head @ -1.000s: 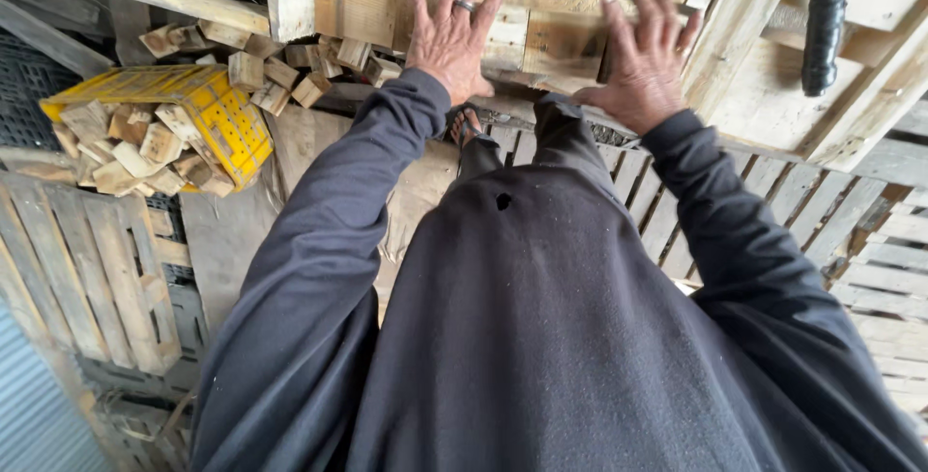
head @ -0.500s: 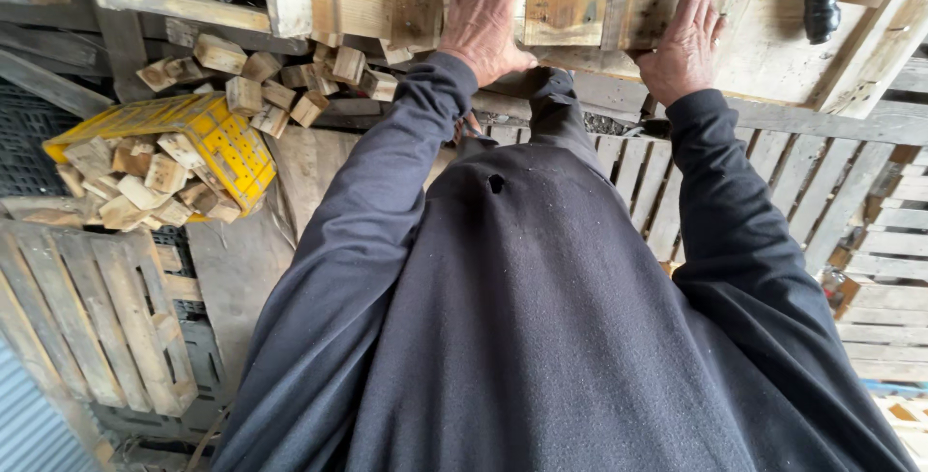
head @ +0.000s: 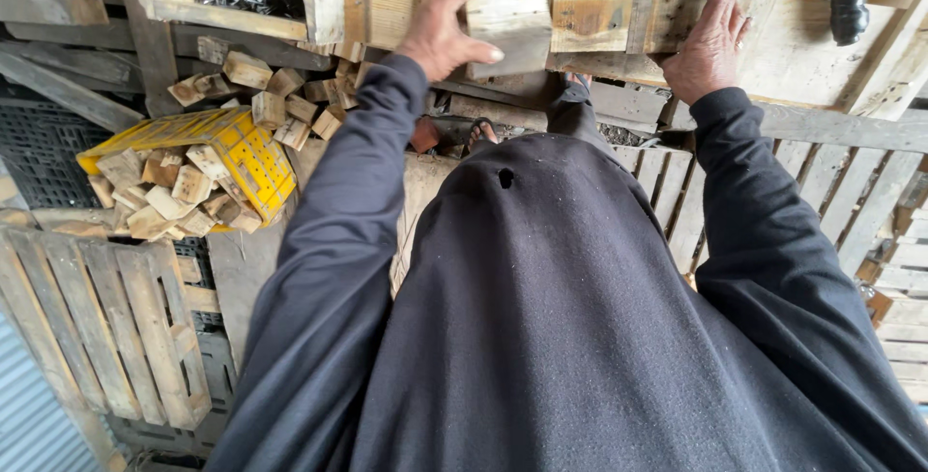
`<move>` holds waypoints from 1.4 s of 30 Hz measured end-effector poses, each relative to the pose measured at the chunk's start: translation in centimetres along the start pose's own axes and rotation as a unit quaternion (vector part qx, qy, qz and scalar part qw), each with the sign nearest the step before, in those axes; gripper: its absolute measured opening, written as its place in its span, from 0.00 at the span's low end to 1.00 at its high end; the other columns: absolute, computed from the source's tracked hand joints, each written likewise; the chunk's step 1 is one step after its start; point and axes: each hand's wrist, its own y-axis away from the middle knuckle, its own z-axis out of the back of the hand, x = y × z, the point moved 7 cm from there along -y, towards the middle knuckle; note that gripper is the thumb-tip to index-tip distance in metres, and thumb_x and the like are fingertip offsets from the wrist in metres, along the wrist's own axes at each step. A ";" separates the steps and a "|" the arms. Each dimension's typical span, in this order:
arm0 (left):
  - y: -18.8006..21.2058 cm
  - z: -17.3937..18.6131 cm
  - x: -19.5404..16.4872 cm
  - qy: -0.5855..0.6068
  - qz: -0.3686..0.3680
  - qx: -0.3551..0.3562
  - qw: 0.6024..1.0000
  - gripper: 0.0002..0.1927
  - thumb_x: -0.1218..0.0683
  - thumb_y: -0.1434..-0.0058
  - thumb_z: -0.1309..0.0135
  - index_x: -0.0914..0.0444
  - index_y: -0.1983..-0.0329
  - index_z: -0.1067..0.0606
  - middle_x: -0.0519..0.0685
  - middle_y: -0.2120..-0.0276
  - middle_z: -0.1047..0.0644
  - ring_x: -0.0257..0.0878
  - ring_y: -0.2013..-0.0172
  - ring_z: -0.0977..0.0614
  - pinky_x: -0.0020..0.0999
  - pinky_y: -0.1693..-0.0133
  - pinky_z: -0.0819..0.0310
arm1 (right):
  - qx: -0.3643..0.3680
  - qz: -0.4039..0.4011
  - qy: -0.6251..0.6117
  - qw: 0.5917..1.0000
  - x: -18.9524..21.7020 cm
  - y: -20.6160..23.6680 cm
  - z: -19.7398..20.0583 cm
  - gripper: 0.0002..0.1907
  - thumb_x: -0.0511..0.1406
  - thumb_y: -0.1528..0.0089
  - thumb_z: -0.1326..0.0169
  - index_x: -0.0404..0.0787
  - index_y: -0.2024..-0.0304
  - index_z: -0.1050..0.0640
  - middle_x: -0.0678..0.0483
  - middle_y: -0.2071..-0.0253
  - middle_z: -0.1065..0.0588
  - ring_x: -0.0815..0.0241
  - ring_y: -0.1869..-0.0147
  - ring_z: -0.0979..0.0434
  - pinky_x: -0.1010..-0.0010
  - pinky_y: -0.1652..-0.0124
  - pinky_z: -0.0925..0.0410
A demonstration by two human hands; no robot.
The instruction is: The person assembles small wooden blocks into a pallet structure using a hammer and nails. They position blocks, drive nails, and occasionally adjust pieces to fit.
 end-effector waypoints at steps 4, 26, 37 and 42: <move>-0.7 1.8 -0.9 -0.101 -0.057 -0.021 0.993 0.45 0.26 0.41 0.39 0.58 0.32 0.29 0.64 0.35 0.33 0.59 0.33 0.32 0.54 0.32 0.43 | 0.014 -0.014 0.031 0.999 -0.3 0.3 -0.2 0.54 0.26 0.48 0.29 0.44 0.27 0.46 0.44 0.33 0.37 0.39 0.23 0.43 0.47 0.25 0.52; -0.5 -2.0 -1.0 -0.344 -0.104 -0.085 0.929 0.73 0.32 0.66 0.23 0.68 0.26 0.51 0.70 0.33 0.37 0.64 0.32 0.39 0.66 0.31 0.58 | 0.007 -0.010 0.002 1.000 2.5 0.3 0.7 0.50 0.23 0.46 0.34 0.43 0.28 0.47 0.42 0.36 0.38 0.38 0.26 0.42 0.42 0.26 0.52; -0.7 -1.5 -0.8 -0.321 -0.117 -0.158 0.927 0.58 0.40 0.73 0.20 0.55 0.37 0.35 0.56 0.46 0.29 0.57 0.41 0.30 0.70 0.35 0.56 | -0.012 0.019 -0.008 1.000 3.9 0.3 1.8 0.51 0.27 0.47 0.27 0.43 0.31 0.45 0.42 0.38 0.38 0.38 0.31 0.42 0.42 0.32 0.48; -0.8 -1.2 -0.9 -0.295 -0.103 -0.155 0.937 0.58 0.40 0.72 0.20 0.52 0.36 0.36 0.51 0.45 0.29 0.53 0.40 0.30 0.68 0.32 0.55 | 0.011 -0.018 -0.016 1.000 3.0 0.7 1.1 0.49 0.21 0.47 0.37 0.45 0.29 0.46 0.43 0.36 0.39 0.39 0.27 0.43 0.49 0.28 0.44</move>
